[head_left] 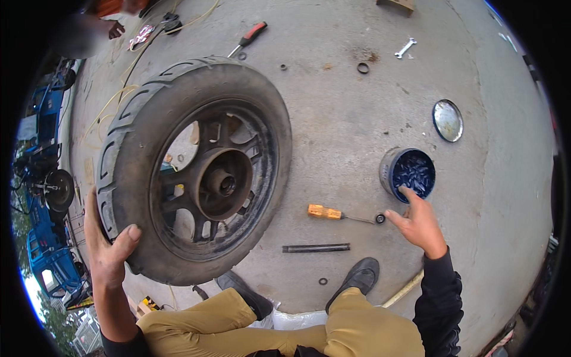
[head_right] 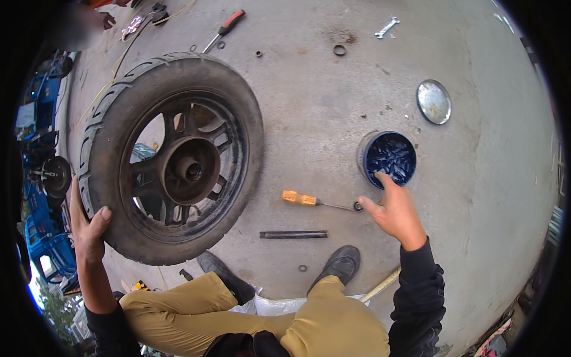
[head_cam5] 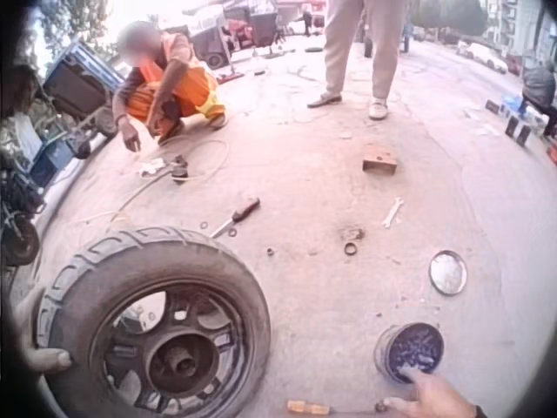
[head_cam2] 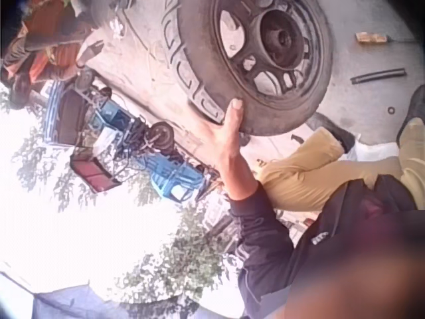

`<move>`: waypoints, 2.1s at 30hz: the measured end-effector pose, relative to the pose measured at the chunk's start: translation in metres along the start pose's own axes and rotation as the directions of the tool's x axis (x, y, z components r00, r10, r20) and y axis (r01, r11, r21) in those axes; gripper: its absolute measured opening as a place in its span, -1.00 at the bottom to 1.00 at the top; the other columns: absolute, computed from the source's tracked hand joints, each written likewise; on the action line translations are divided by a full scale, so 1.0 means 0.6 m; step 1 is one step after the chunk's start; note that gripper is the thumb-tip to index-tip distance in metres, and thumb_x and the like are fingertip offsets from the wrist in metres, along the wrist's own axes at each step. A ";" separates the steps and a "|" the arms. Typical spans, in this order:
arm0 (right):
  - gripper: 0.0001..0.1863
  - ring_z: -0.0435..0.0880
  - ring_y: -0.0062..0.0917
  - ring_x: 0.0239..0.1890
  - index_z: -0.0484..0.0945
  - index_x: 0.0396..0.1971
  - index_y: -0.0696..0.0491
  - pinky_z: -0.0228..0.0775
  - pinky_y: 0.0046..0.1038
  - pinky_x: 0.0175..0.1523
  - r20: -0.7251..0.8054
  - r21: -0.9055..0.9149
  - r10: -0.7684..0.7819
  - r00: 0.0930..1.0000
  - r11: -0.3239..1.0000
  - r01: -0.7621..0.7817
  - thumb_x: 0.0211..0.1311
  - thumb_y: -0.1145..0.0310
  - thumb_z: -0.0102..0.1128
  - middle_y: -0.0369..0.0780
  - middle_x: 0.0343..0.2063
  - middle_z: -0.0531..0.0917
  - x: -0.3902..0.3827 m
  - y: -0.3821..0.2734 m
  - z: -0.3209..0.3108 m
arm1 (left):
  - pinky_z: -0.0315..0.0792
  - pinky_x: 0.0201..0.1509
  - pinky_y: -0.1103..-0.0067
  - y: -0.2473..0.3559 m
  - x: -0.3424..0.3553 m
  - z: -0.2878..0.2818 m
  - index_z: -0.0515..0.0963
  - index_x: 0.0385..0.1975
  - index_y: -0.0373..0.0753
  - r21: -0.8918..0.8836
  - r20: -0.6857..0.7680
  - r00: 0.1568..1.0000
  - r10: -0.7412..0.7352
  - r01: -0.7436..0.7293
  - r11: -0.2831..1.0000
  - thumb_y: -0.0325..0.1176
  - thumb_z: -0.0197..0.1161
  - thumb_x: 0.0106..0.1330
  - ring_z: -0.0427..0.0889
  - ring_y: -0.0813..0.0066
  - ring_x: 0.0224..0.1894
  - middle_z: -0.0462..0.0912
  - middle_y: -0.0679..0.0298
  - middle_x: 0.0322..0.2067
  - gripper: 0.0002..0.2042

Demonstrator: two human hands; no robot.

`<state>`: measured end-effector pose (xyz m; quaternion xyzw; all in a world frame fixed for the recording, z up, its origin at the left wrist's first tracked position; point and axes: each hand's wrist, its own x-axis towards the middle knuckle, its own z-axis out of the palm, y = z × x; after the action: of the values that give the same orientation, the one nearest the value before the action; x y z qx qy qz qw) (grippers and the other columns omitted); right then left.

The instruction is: The person removes a metal pin from a motorcycle wheel hub using a hammer, then applies grease to the hub and inserts a bearing. They tap the bearing into place with the hammer and continue assembling the wheel components on the ground.

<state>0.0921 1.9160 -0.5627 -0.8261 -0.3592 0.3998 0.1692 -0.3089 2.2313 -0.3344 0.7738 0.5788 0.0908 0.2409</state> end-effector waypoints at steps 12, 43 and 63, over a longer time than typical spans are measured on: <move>-0.18 0.58 -0.72 -0.34 0.26 0.41 0.25 0.43 -0.63 -0.25 0.365 0.930 -0.564 0.741 0.263 -0.259 0.26 0.38 0.55 -0.26 -0.33 0.67 0.025 -0.194 0.095 | 0.19 0.54 0.28 0.050 0.021 0.014 0.18 0.51 -0.52 -0.063 0.080 0.997 0.001 0.004 0.998 0.26 0.53 -0.04 0.43 0.06 0.40 0.42 -0.15 0.35 0.22; -0.17 0.68 -0.22 -0.41 0.36 0.43 0.05 0.55 -0.24 -0.35 -0.102 0.527 -0.797 0.596 0.465 0.712 0.12 0.39 0.49 -0.18 -0.27 0.62 0.045 -0.296 0.223 | 0.27 0.48 0.31 0.062 -0.012 0.031 0.14 0.51 -0.54 -0.270 0.058 0.996 -0.064 0.077 0.960 0.05 0.57 -0.04 0.48 0.12 0.35 0.45 -0.09 0.33 0.16; -0.10 0.67 -0.32 -0.53 0.25 0.47 0.32 0.51 -0.30 -0.44 -0.167 0.289 -0.770 0.616 0.559 0.777 0.14 0.36 0.43 -0.16 -0.42 0.62 0.031 -0.334 0.236 | 0.28 0.49 0.28 0.015 -0.021 0.021 0.09 0.55 -0.50 -0.262 0.028 0.996 -0.079 0.084 0.962 0.08 0.55 -0.03 0.46 0.12 0.37 0.41 -0.07 0.36 0.19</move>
<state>-0.1028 2.0653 -0.5475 -0.5476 -0.6099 0.3306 0.4678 -0.2999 2.2139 -0.3390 0.7114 0.5907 0.1499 0.3500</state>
